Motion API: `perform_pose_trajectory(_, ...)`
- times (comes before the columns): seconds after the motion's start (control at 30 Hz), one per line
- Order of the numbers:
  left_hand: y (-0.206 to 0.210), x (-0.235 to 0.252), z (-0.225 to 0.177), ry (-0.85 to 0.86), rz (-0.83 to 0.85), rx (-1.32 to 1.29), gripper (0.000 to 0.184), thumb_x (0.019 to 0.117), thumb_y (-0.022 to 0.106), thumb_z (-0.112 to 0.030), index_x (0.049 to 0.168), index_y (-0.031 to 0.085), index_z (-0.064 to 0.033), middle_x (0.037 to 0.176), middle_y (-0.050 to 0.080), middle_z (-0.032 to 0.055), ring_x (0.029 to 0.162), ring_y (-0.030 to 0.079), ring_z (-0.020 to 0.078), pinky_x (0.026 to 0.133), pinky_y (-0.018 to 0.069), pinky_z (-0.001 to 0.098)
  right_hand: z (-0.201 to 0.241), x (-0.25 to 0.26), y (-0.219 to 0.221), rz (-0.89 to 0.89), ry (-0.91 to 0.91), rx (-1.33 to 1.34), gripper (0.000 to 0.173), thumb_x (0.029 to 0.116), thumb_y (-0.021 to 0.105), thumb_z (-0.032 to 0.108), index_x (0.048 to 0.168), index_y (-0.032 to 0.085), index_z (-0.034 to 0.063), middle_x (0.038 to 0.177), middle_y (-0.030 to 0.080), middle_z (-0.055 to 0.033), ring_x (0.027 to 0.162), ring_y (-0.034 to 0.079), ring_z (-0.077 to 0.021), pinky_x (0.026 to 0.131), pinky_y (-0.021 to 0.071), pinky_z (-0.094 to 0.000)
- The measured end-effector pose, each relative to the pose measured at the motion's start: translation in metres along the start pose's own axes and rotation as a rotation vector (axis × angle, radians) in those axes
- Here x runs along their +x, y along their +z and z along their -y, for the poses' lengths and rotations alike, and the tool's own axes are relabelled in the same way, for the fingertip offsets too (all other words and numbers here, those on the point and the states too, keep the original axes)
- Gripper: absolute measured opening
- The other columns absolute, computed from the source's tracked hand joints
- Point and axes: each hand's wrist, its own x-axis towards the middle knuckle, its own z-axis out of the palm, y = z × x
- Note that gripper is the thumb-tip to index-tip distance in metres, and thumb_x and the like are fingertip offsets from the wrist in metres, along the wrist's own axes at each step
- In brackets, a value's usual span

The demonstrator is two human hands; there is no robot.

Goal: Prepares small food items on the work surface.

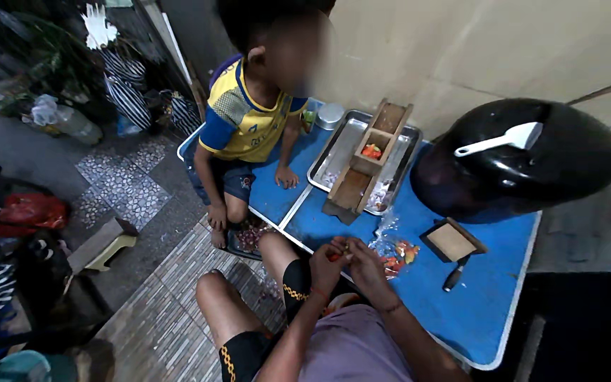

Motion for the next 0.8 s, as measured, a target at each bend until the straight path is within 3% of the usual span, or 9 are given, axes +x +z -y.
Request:
perform_pose_trajectory(0.13, -0.005, 0.001, 0.0, -0.009, 0.013, -0.06, 0.036, 0.0895, 0.078, -0.015, 0.116, 0.065, 0.0052, 0.104, 0.07, 0.0182, 0.092, 0.069, 0.0238, 0.085, 0.0572, 0.0413, 0.0, 0.001, 0.002, -0.025, 0.059, 0.14, 0.027, 0.1108, 0.032, 0.011, 0.113, 0.057, 0.0012, 0.106, 0.075, -0.0083, 0.097, 0.074, -0.0168, 0.088, 0.0604, -0.0322)
perform_pose_trajectory(0.27, -0.006, -0.001, 0.004, -0.013, 0.04, -0.319, 0.028, 0.0941, 0.069, -0.005, 0.12, 0.065, 0.0048, 0.106, 0.069, 0.0154, 0.085, 0.067, 0.0161, 0.077, 0.0577, 0.032, 0.006, 0.006, -0.005, -0.108, 0.142, 0.293, 0.03, 0.1096, 0.033, 0.013, 0.102, 0.06, 0.0031, 0.096, 0.076, -0.0077, 0.087, 0.075, -0.0169, 0.081, 0.0628, -0.0312)
perform_pose_trajectory(0.4, -0.011, -0.002, 0.0, -0.024, -0.017, -0.461, 0.022, 0.0966, 0.068, -0.007, 0.115, 0.068, 0.0049, 0.103, 0.07, 0.0134, 0.085, 0.068, 0.0158, 0.077, 0.0592, 0.0319, 0.006, 0.004, -0.011, -0.145, 0.116, 0.075, 0.019, 0.1021, 0.041, 0.002, 0.108, 0.059, 0.0024, 0.085, 0.069, -0.0036, 0.071, 0.068, -0.0117, 0.067, 0.0601, -0.0269)
perform_pose_trajectory(0.47, -0.012, -0.001, 0.003, 0.009, -0.065, -0.459, 0.021, 0.0951, 0.07, -0.007, 0.112, 0.068, 0.0048, 0.1, 0.071, 0.0126, 0.083, 0.068, 0.0153, 0.076, 0.0584, 0.0313, 0.004, -0.001, -0.013, -0.09, 0.14, -0.073, 0.021, 0.1019, 0.044, 0.0, 0.114, 0.062, -0.0025, 0.088, 0.069, -0.0056, 0.071, 0.067, -0.0126, 0.067, 0.0601, -0.0281)
perform_pose_trajectory(0.53, -0.01, 0.002, 0.008, 0.063, -0.111, -0.424, 0.019, 0.0931, 0.071, -0.005, 0.109, 0.07, 0.0051, 0.097, 0.071, 0.012, 0.084, 0.068, 0.0137, 0.079, 0.0584, 0.0302, 0.004, -0.006, -0.012, -0.032, 0.199, -0.156, 0.025, 0.1038, 0.041, 0.005, 0.111, 0.064, -0.0027, 0.089, 0.071, -0.006, 0.072, 0.068, -0.0132, 0.069, 0.0602, -0.0293)
perform_pose_trajectory(0.63, -0.009, 0.002, 0.011, 0.11, -0.143, -0.326, 0.018, 0.0911, 0.073, -0.004, 0.107, 0.071, 0.0038, 0.097, 0.072, 0.0112, 0.087, 0.068, 0.013, 0.083, 0.057, 0.0312, 0.006, -0.01, -0.01, -0.004, 0.251, -0.135, 0.03, 0.1086, 0.039, 0.012, 0.109, 0.066, -0.0015, 0.092, 0.073, -0.0072, 0.077, 0.071, -0.0149, 0.073, 0.0609, -0.031)
perform_pose_trajectory(0.8, -0.008, 0.001, 0.011, 0.168, -0.096, -0.262, 0.016, 0.0909, 0.072, -0.003, 0.105, 0.071, 0.004, 0.095, 0.073, 0.0103, 0.084, 0.069, 0.0112, 0.081, 0.0581, 0.0292, 0.01, -0.007, -0.016, 0.031, 0.207, -0.16, 0.022, 0.1053, 0.047, 0.006, 0.109, 0.067, -0.0032, 0.089, 0.073, -0.0055, 0.074, 0.07, -0.0115, 0.071, 0.0605, -0.0273)
